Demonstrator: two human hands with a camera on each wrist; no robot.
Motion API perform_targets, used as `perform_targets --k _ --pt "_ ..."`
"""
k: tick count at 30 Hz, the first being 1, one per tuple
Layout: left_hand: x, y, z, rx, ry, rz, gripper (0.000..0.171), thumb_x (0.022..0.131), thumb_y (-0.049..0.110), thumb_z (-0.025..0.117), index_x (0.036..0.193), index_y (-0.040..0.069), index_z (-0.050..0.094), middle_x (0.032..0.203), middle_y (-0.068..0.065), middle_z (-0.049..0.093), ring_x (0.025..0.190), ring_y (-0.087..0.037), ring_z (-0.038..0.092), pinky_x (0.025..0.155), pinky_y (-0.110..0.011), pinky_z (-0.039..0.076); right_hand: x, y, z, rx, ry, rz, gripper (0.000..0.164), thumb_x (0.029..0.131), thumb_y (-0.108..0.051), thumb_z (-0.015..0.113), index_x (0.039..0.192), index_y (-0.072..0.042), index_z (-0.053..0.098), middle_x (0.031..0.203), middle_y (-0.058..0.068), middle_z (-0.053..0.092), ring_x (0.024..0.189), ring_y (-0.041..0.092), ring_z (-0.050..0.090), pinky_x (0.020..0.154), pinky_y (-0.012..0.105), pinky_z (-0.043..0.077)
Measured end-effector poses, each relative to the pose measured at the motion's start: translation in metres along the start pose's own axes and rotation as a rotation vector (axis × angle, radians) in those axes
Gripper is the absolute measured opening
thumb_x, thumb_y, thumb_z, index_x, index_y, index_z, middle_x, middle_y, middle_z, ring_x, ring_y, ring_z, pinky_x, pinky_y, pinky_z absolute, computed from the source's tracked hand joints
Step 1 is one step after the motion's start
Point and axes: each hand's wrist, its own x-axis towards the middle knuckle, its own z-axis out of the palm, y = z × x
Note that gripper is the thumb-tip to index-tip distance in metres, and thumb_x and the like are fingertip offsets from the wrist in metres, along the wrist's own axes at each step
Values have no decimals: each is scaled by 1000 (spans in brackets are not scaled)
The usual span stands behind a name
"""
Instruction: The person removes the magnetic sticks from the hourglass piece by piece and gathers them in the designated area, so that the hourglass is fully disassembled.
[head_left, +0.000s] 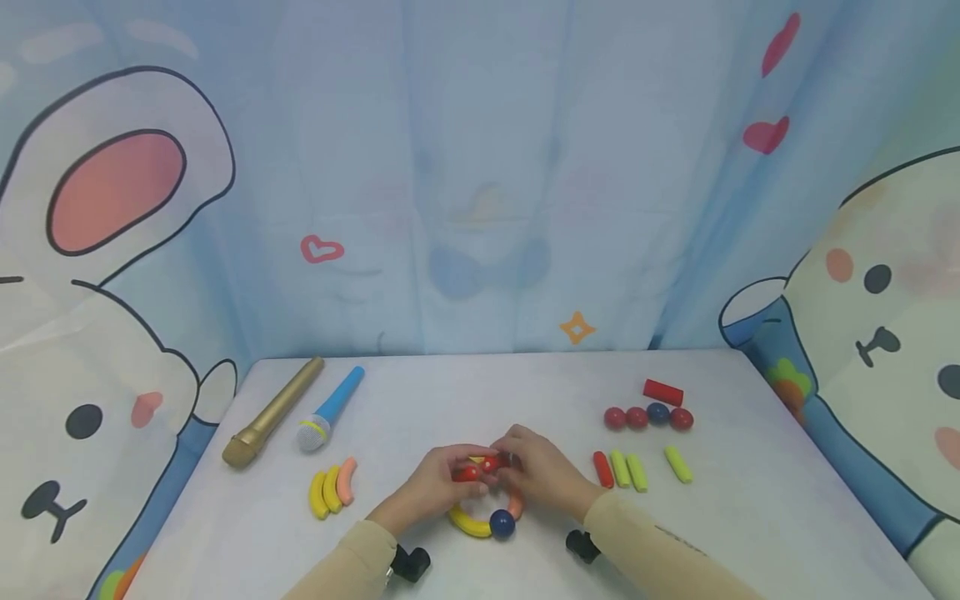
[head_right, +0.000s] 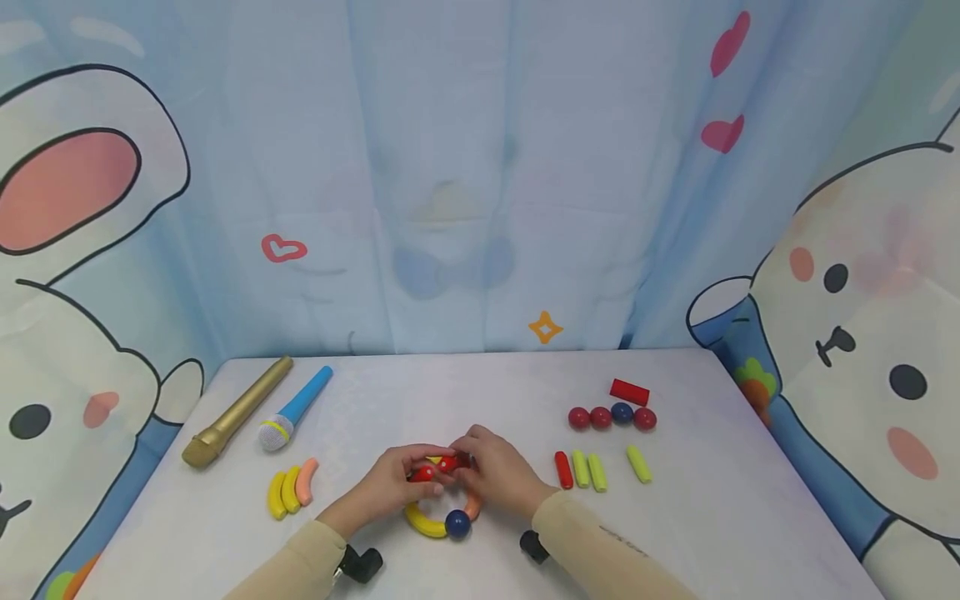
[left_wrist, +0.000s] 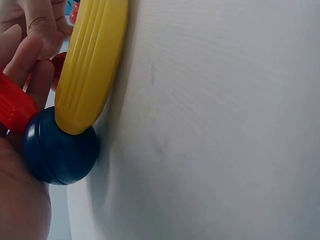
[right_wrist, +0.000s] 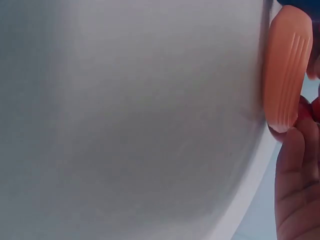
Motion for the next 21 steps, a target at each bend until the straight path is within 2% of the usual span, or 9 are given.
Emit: perform_targets --k 4,8,14,21 --pt "-3 -5 -2 94 54 23 37 86 10 78 120 19 71 102 8 74 106 -15 65 92 -38 51 -1 4 0 35 -16 25 24 92 -17 73 114 -22 69 95 -15 54 89 4 56 86 28 53" --pt "-6 -9 -5 192 114 16 26 84 17 80 110 21 75 112 11 69 117 -21 58 102 -49 44 -2 7 -1 76 -21 50 21 93 -19 72 114 -23 67 98 -14 55 95 7 58 90 32 53" --pt "-7 -10 -7 239 165 -7 22 82 16 83 103 20 77 131 6 61 129 -27 50 105 -49 43 -3 8 -2 93 -27 80 21 95 -20 70 115 -17 64 101 -10 55 101 12 59 93 37 53" --pt "-8 -9 -10 282 167 -36 22 80 17 83 101 22 76 126 7 66 126 -26 54 105 -51 41 -3 7 -5 141 -10 193 29 97 -25 67 122 -13 60 108 -5 61 102 16 59 92 42 53"
